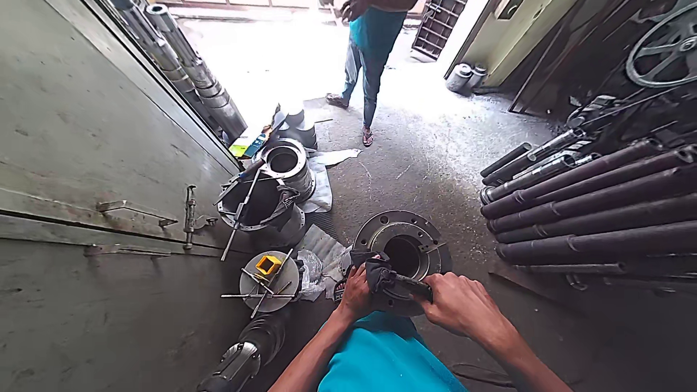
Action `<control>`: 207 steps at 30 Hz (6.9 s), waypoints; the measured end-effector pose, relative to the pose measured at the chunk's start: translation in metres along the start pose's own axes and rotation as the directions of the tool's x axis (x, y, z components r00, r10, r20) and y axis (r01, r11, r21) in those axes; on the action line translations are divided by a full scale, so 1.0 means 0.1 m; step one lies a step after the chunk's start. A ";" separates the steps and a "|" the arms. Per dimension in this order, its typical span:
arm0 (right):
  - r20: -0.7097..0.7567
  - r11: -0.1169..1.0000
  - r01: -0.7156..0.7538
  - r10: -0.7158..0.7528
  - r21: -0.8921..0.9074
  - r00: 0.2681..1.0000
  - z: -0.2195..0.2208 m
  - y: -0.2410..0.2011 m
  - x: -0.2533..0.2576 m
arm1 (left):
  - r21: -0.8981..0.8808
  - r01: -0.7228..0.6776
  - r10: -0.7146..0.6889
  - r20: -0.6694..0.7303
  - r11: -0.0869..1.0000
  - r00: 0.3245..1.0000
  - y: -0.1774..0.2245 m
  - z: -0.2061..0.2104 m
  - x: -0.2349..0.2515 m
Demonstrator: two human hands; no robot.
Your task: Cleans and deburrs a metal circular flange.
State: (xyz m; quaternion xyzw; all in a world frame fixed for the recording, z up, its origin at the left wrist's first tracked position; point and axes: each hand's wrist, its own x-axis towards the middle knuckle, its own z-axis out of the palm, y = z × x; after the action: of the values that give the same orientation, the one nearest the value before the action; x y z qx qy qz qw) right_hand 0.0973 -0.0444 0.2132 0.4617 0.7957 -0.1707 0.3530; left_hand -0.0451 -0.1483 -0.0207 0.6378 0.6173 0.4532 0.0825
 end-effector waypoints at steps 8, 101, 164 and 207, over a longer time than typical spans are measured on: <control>-0.060 0.989 -0.029 0.038 0.144 0.998 0.08 0.39 0.00 | -0.493 0.355 -0.526 -0.266 0.794 0.808 -0.02 -0.36 -0.01; -0.118 0.944 -0.038 0.081 0.328 0.990 1.30 1.29 -0.69 | 0.024 0.003 -0.011 0.352 1.000 0.936 1.29 0.89 -0.22; -0.085 0.783 -0.402 0.496 0.475 0.864 0.49 1.06 0.13 | -0.167 -0.307 0.335 0.674 0.937 0.658 0.35 1.11 1.81; -0.170 0.676 -0.215 0.455 0.705 0.874 0.44 1.01 0.18 | -0.338 0.205 -0.054 0.406 0.918 0.912 -0.09 0.33 2.36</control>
State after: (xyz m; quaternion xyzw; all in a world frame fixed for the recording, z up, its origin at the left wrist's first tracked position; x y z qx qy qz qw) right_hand 0.1958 -0.0080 0.1754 0.7180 0.6287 -0.2942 0.0510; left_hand -0.0696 0.0727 0.0666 0.6441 0.5326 0.4202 0.3534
